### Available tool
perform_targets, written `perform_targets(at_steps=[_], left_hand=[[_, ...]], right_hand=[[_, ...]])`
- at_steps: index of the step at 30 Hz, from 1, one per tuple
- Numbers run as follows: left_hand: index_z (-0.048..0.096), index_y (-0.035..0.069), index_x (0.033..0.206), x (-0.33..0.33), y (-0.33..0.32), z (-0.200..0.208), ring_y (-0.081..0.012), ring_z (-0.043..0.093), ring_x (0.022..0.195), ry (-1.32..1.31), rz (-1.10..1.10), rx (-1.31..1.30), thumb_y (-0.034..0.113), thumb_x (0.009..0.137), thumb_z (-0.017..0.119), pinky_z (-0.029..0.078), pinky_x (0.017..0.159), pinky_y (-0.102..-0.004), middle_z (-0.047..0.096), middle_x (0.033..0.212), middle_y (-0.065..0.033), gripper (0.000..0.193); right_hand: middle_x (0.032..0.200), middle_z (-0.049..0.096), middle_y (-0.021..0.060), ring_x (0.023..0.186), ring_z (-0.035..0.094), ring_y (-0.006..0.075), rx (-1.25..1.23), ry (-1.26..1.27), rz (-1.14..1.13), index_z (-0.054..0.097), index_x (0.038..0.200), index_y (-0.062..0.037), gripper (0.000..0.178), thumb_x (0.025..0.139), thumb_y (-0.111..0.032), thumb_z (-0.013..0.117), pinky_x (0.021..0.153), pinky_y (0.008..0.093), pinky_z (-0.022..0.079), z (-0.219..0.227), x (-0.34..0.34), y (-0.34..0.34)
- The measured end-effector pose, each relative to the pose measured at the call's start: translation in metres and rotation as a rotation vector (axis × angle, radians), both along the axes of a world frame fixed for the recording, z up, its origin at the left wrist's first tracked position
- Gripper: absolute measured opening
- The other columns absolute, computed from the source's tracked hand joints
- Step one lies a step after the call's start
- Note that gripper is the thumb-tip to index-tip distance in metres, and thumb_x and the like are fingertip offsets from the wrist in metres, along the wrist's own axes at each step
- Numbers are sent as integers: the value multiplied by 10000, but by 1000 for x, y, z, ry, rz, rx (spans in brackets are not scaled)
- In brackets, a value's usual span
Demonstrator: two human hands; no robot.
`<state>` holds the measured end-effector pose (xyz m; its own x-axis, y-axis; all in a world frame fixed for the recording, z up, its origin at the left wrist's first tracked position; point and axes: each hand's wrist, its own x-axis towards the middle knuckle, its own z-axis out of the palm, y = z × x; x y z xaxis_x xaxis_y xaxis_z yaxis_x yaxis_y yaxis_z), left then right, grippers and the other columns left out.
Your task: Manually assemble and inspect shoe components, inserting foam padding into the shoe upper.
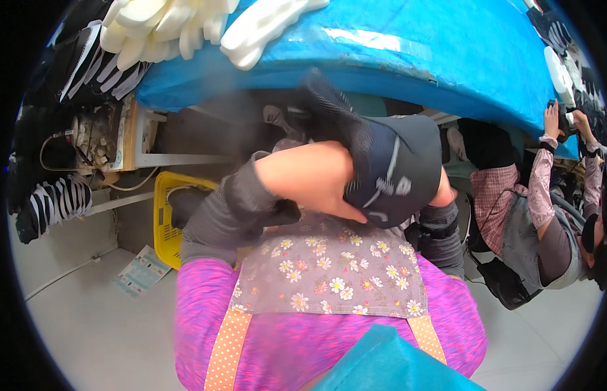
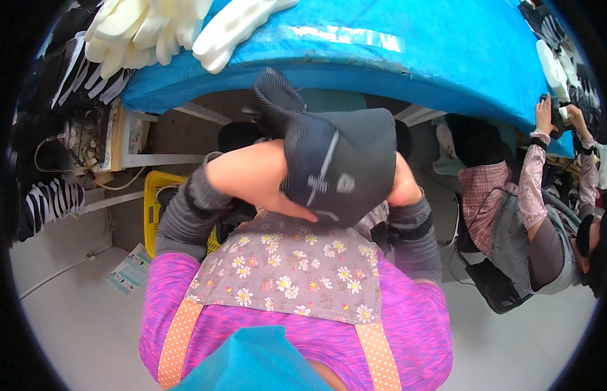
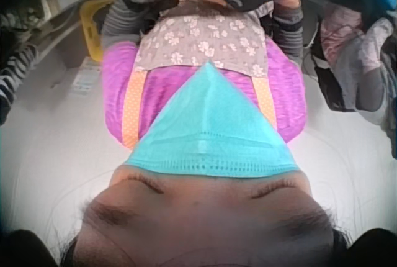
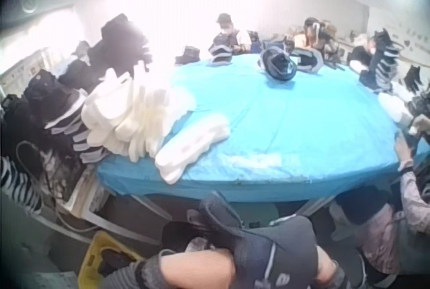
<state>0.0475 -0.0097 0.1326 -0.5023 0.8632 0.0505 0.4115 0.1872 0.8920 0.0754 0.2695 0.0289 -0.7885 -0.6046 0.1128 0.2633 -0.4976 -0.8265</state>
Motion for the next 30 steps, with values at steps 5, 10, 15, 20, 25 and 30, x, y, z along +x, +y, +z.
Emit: perform_targets(at_steps=[5,10,15,20,25,30], left_hand=[[655,-10,983,16,1,4,-371,629,925,539,-123,-383,149,746,652,503,833,-445,648,970,-193,286],[665,-18,898,5,-1,-1,-348,617,1010,850,79,-348,75,703,607,448,985,-438,669,957,-158,223],[560,-27,1069,11,-25,27,-279,604,1067,389,205,88,14,721,626,478,978,-421,672,1007,-143,357],[503,-5,1240,17,-13,28,-166,568,1136,73,685,476,-44,879,557,476,950,-296,594,1187,-117,367],[522,-13,1271,-1,6,30,-100,530,1117,-328,722,462,164,971,566,403,993,-257,579,1196,-59,351],[590,35,870,-1,15,8,-11,456,711,-369,862,666,265,959,644,370,613,-177,549,764,61,253]], right_hand=[[1528,319,211,1376,363,358,-647,-298,96,243,1509,-12,1193,723,-885,455,1130,532,298,10,-5,-31],[1530,314,212,1386,355,330,-778,-403,-37,231,1504,7,1112,798,-820,460,1149,515,283,22,-1,-50],[1469,389,237,1339,422,347,-233,-254,-131,247,1472,75,1177,531,-407,762,1150,419,306,28,0,-35],[1459,426,193,1339,423,326,-110,-182,-46,296,1461,66,1090,487,-159,731,1135,415,317,44,4,-43],[1351,522,156,1253,495,284,63,-111,5,398,1400,60,920,546,-28,730,1064,386,387,59,5,-40],[1198,624,104,1123,575,236,323,145,105,599,1234,10,555,703,-16,760,954,368,457,53,13,-34]])
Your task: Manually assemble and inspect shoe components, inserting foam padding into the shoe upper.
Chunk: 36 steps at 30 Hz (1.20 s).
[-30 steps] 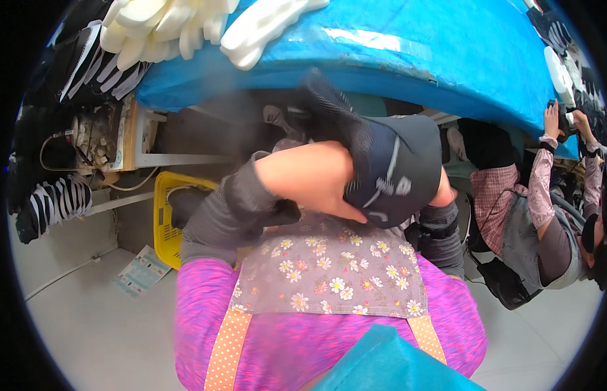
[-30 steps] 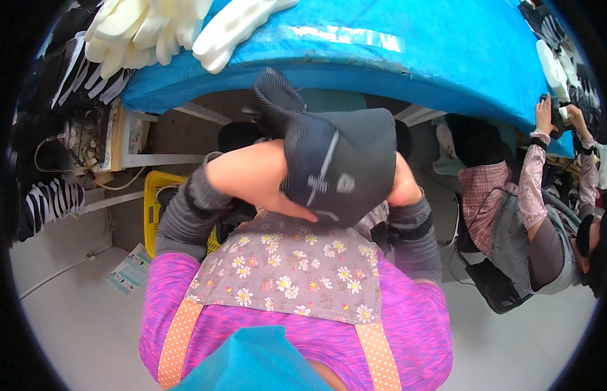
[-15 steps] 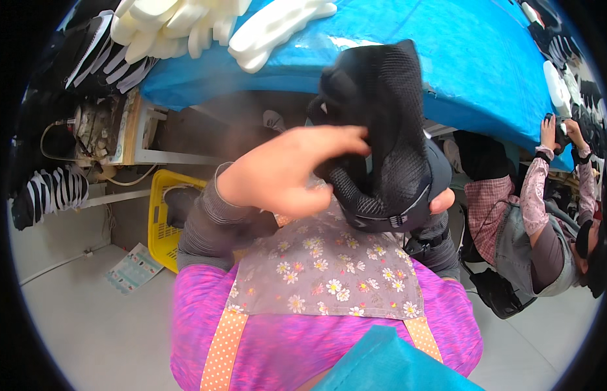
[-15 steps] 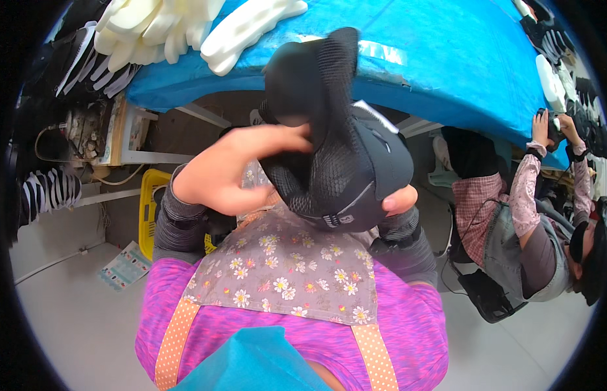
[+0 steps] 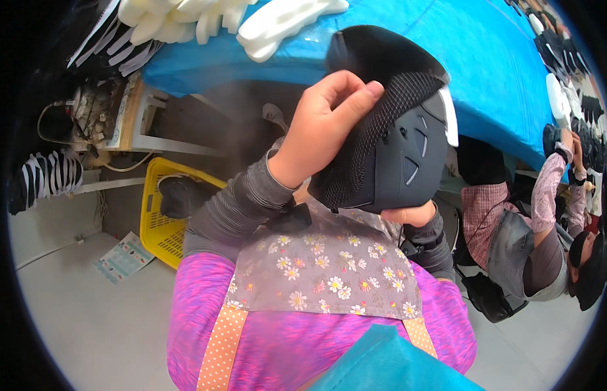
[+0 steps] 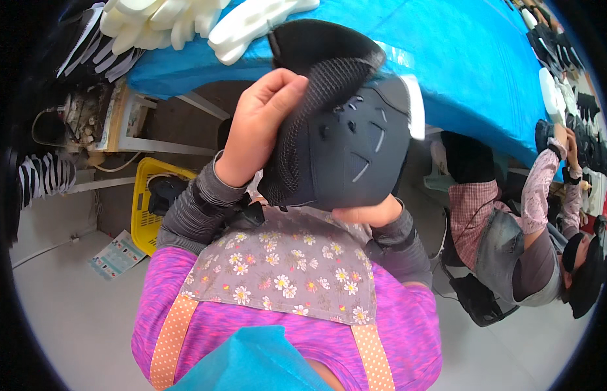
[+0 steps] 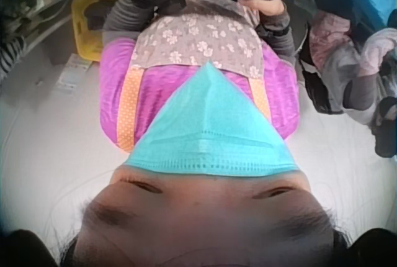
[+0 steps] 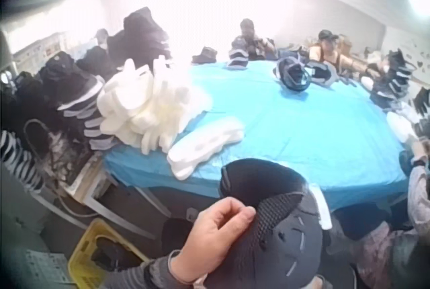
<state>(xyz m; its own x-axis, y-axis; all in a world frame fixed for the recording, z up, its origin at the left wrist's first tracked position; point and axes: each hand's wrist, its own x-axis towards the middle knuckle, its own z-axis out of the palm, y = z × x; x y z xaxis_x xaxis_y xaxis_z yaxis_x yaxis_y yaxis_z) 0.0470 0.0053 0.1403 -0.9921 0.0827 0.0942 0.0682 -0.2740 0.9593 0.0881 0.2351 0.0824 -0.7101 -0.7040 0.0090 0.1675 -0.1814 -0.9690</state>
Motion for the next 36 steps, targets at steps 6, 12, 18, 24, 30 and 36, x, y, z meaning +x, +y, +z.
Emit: perform_targets(at_steps=[6,12,18,24,30,36], left_hand=[[639,-28,1127,4,4,-14,-55,595,843,262,307,35,200,946,660,483,730,-219,707,975,-46,292],[666,-32,1016,-14,12,-33,-195,621,645,287,322,-344,202,944,634,477,602,-308,654,763,-208,247],[616,-38,895,-14,7,-45,-292,549,608,280,291,-618,270,960,608,448,572,-333,573,702,-195,315],[576,0,873,-4,5,-42,-256,606,569,448,385,-715,234,951,639,460,549,-313,590,677,-144,254],[560,27,868,0,0,-41,-305,615,581,507,453,-761,184,931,659,455,526,-320,590,665,-136,196],[570,51,890,6,13,-41,-322,608,589,470,359,-803,218,945,635,459,523,-349,590,668,-141,186]], right_hand=[[1196,625,104,1128,571,231,-233,-172,-129,605,1229,5,542,708,-12,755,959,370,451,-37,5,10],[1205,618,103,1135,567,231,-337,-264,-161,597,1237,5,540,718,-18,747,964,369,448,-44,4,3],[1214,612,103,1141,563,230,-291,-273,-155,589,1245,5,539,728,-23,739,969,368,444,-47,2,0],[1224,606,103,1148,558,230,-250,-271,-144,581,1253,5,537,738,-29,731,974,367,440,-50,-3,-6],[1233,600,102,1154,554,230,-237,-277,-137,573,1261,5,536,748,-34,723,979,366,437,-51,-5,-9],[1242,593,102,1161,550,229,-255,-290,-153,565,1269,5,534,759,-39,715,984,365,433,-52,-11,-6]])
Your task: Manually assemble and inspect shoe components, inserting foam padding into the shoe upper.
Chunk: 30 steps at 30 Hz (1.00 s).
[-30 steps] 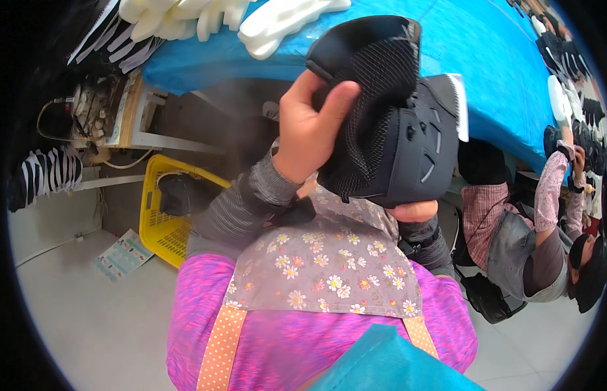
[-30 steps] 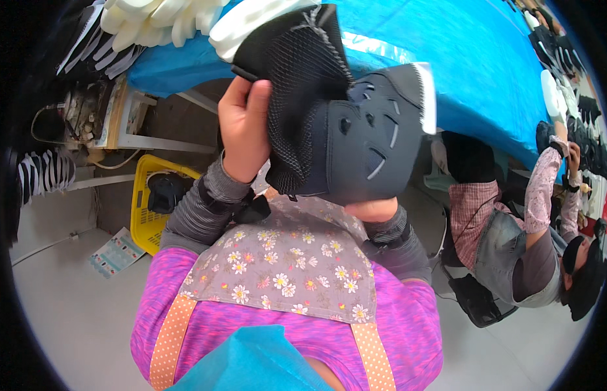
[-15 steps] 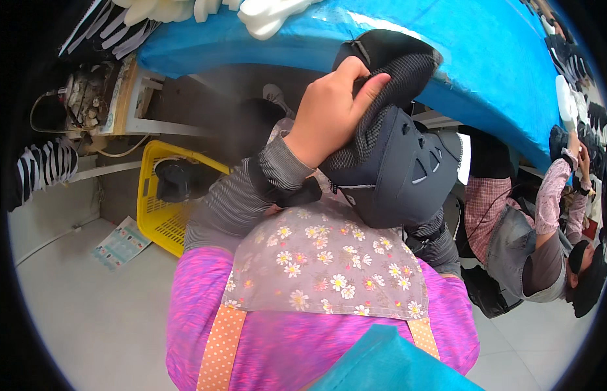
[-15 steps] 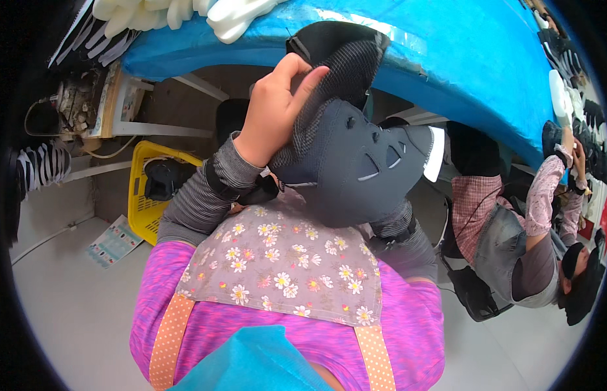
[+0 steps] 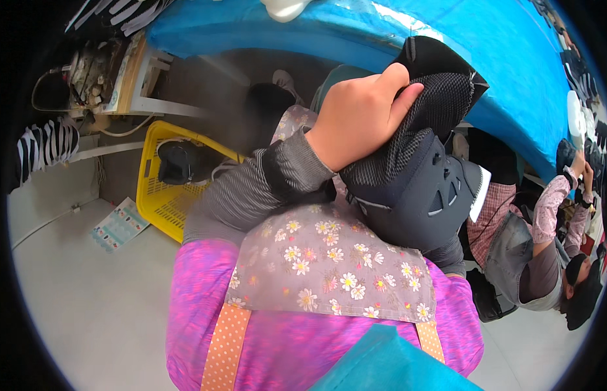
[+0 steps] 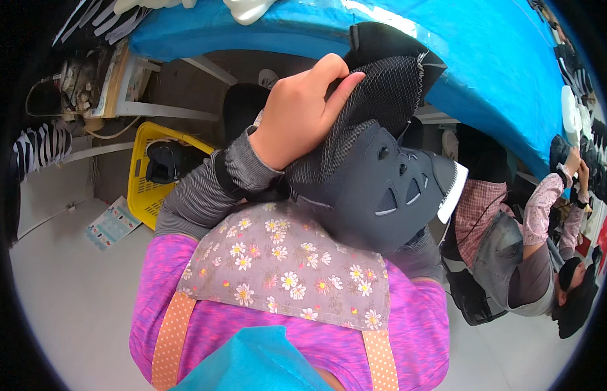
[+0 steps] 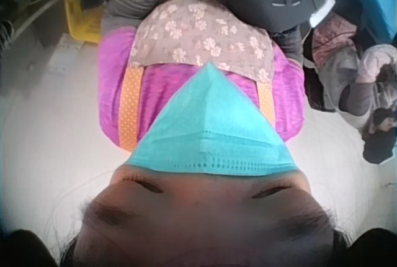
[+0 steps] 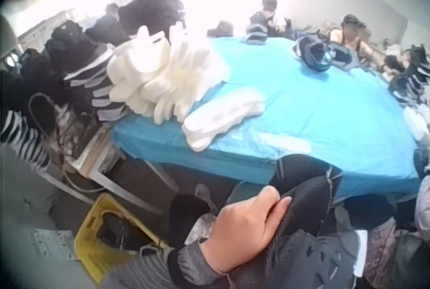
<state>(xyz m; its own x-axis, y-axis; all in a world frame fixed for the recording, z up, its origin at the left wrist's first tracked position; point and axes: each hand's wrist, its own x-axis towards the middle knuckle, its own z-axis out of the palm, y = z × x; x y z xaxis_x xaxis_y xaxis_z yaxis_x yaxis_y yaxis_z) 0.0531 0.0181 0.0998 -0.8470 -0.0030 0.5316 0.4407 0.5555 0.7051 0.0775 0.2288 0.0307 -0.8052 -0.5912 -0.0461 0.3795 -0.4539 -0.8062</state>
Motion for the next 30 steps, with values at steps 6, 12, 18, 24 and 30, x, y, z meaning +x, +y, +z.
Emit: perform_targets(at_steps=[6,12,18,24,30], left_hand=[[565,50,886,1,6,-11,-309,608,577,13,-15,-8,239,941,639,460,517,-358,597,662,-124,210],[556,49,893,4,11,2,-321,607,579,-23,-73,-23,225,947,628,458,513,-363,593,663,-134,197],[547,45,913,6,10,3,-348,609,603,-132,-114,-50,206,966,592,460,523,-378,590,674,-158,176],[543,24,946,3,5,-29,-373,617,661,-258,-98,27,214,986,560,474,573,-377,602,729,-183,194],[547,21,924,6,9,-17,-359,622,654,-318,-100,81,233,966,593,474,577,-374,609,742,-176,222]], right_hand=[[1251,587,102,1168,545,229,-10,-9,-20,557,1277,5,533,769,-45,707,989,364,429,0,1,2],[1260,581,102,1174,541,228,-6,-16,-44,548,1285,4,532,779,-50,699,994,363,425,0,6,6],[1269,574,101,1181,537,228,1,-18,-55,540,1293,4,530,789,-56,691,999,362,422,-2,10,9],[1279,568,101,1187,532,228,23,-18,-51,532,1301,4,529,799,-61,683,1004,361,418,-3,14,7],[1288,562,101,1194,528,227,57,-4,-35,524,1310,4,528,809,-66,675,1008,360,414,-2,20,11]])
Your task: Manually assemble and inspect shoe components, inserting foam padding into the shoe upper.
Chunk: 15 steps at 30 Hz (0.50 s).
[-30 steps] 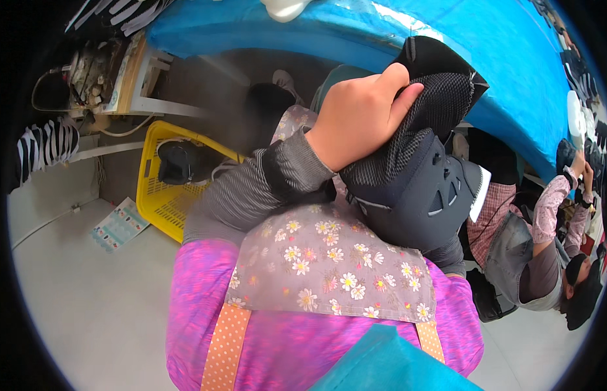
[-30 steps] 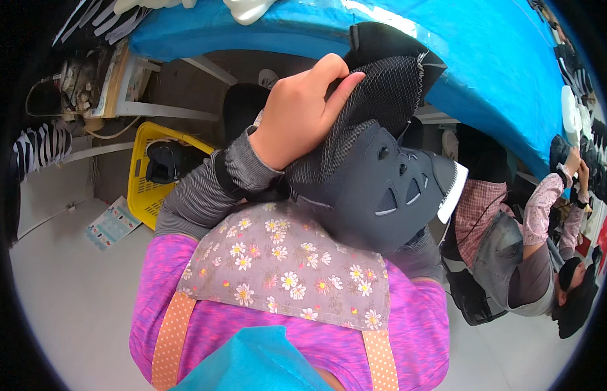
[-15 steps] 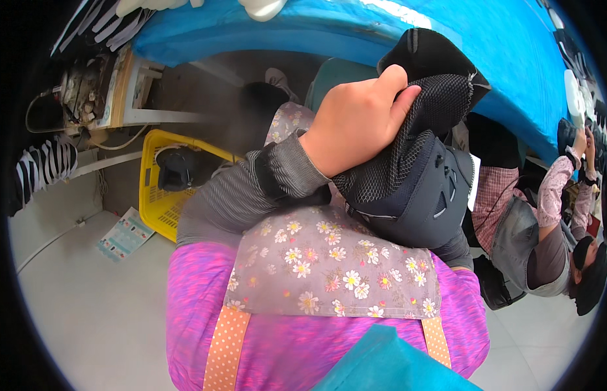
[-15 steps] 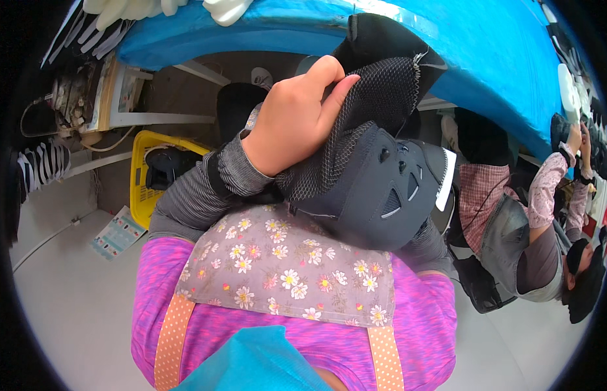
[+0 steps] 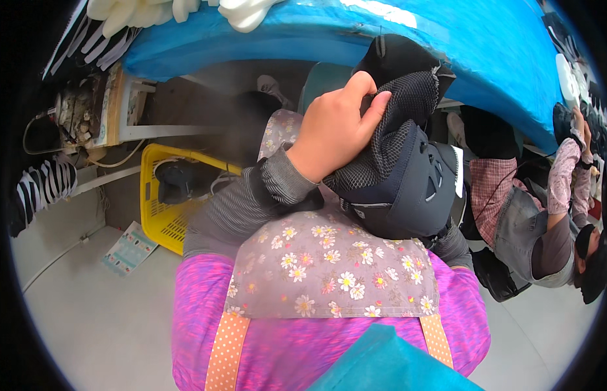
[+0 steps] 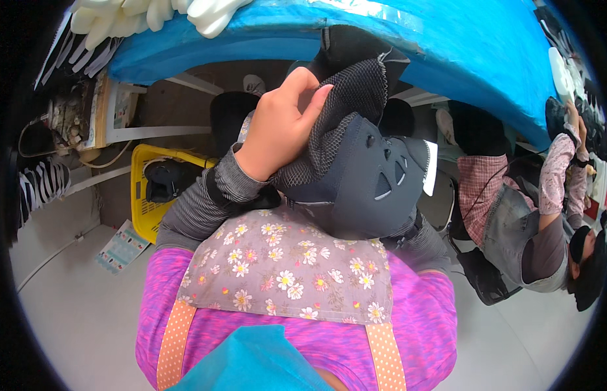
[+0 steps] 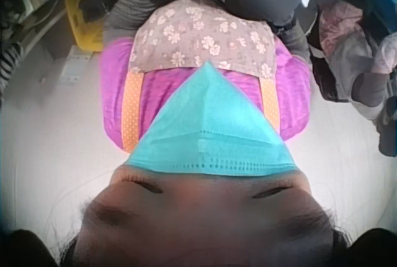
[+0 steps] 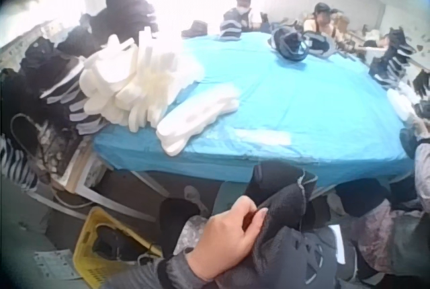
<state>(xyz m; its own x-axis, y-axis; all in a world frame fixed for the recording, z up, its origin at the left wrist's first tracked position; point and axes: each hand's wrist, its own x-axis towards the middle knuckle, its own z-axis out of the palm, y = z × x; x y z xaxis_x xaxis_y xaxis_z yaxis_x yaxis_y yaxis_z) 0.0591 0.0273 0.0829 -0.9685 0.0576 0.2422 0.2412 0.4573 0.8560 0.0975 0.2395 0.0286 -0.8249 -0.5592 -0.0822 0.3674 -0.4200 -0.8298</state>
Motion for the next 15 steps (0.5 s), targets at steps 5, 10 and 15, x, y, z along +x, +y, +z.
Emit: perform_targets(at_steps=[5,10,15], left_hand=[[566,31,887,-2,-2,-4,-399,626,670,-101,-13,-199,227,938,576,496,588,-445,628,703,-192,204],[575,41,898,-1,-2,-4,-416,623,683,-96,-38,-310,227,922,574,495,597,-486,631,691,-195,188],[585,68,892,-2,-6,-13,-375,637,730,-128,-54,-457,243,884,621,507,627,-459,644,738,-165,179]], right_hand=[[1295,556,100,1200,525,227,7,-2,-8,517,1316,4,527,817,-71,669,1013,359,411,0,3,3],[1303,551,100,1205,521,227,21,-1,-13,511,1323,4,526,825,-75,662,1017,358,408,0,5,6],[1311,546,100,1211,517,226,27,2,-10,504,1330,4,525,834,-80,656,1021,358,405,-2,7,4]])
